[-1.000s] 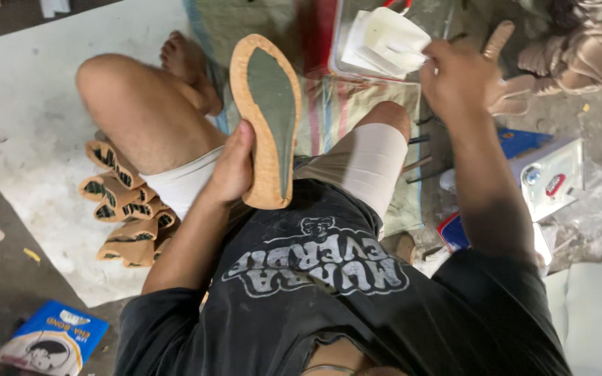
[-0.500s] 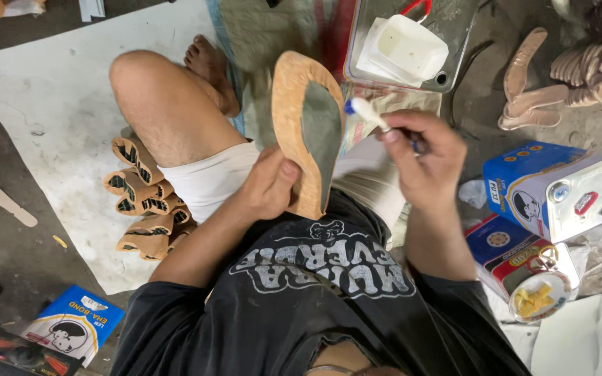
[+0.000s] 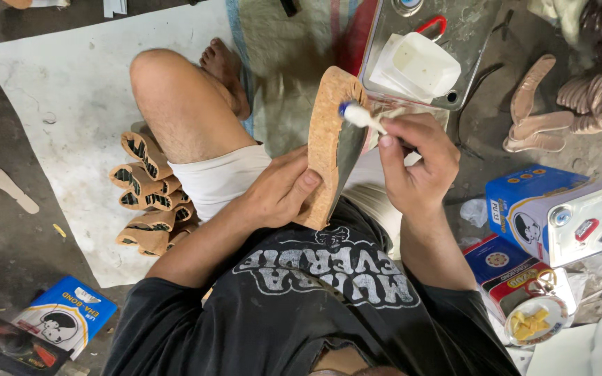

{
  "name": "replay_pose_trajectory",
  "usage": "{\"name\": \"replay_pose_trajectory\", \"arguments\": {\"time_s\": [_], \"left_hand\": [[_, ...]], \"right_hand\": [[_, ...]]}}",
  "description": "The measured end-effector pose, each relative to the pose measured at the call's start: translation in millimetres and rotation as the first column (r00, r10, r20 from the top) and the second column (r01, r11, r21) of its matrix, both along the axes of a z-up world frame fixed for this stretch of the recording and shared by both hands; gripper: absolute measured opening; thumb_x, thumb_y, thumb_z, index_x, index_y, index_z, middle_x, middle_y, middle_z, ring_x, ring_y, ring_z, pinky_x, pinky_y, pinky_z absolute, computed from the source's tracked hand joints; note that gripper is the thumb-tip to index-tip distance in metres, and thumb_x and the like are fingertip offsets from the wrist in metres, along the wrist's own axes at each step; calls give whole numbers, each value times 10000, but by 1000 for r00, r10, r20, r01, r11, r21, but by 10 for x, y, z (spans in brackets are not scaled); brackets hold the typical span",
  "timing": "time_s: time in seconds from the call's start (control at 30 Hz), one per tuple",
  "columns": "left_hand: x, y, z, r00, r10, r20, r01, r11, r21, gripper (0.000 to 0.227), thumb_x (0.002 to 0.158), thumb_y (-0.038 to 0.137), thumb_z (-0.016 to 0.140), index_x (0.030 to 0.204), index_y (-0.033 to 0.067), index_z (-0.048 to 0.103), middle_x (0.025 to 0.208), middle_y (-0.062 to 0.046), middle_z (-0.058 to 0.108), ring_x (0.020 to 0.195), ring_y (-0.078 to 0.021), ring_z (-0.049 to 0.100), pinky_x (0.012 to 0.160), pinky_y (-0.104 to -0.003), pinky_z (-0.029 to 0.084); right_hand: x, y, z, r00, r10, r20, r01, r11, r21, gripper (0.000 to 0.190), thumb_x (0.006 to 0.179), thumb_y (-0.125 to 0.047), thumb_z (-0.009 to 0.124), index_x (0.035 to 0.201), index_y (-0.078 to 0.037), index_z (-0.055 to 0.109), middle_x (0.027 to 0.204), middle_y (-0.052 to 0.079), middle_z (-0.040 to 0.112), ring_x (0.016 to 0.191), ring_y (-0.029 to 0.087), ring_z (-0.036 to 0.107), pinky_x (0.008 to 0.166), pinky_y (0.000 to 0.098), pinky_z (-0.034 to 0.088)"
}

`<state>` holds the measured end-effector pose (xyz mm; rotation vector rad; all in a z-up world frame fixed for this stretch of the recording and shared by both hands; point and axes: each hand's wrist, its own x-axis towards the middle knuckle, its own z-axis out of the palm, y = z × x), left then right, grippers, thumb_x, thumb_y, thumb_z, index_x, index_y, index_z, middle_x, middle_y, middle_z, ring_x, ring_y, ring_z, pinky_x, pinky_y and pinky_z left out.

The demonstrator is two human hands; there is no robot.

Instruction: The person sits on the floor and applies a dark adhesive to the bottom of shoe soles using a toothbrush. They repeatedly dip the brush into a container and spread the glue evenly across the sole surface, then place the treated soles onto a nearby rack.

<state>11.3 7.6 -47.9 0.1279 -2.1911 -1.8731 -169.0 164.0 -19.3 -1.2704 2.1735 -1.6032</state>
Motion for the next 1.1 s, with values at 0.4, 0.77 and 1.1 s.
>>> {"name": "replay_pose_trajectory", "arguments": {"time_s": [0.4, 0.77, 1.1], "left_hand": [[31, 34, 111, 998, -41, 50, 35, 992, 123, 572, 1143, 434, 300, 1218, -47, 600, 911, -173, 639, 815, -317, 668, 793, -422, 527], [41, 35, 400, 975, -52, 216, -15, 954, 299, 596, 1123, 426, 295, 1496, -15, 441, 1116, -168, 741, 991, -243, 762, 884, -347, 580], [-8, 44, 451, 969, -67, 237, -51, 888, 457, 645, 1117, 489, 263, 1508, 21, 472, 1173, -131, 738, 1036, -179, 725, 907, -310, 585]], "right_hand": [[-182, 12, 113, 989, 104, -106, -108, 994, -34, 118, 1010, 51, 703, 1125, 25, 686, 1042, 162, 717, 909, 223, 704, 747, 279, 538], [-441, 38, 171, 907, 346, -240, -355, 935, 8, 143, 968, 33, 745, 1095, -10, 696, 1005, 170, 712, 815, 246, 715, 693, 301, 553], [-373, 132, 124, 908, 354, -223, -354, 934, 40, 132, 947, 2, 764, 1059, -28, 701, 974, 163, 712, 785, 232, 695, 681, 300, 533]]}}
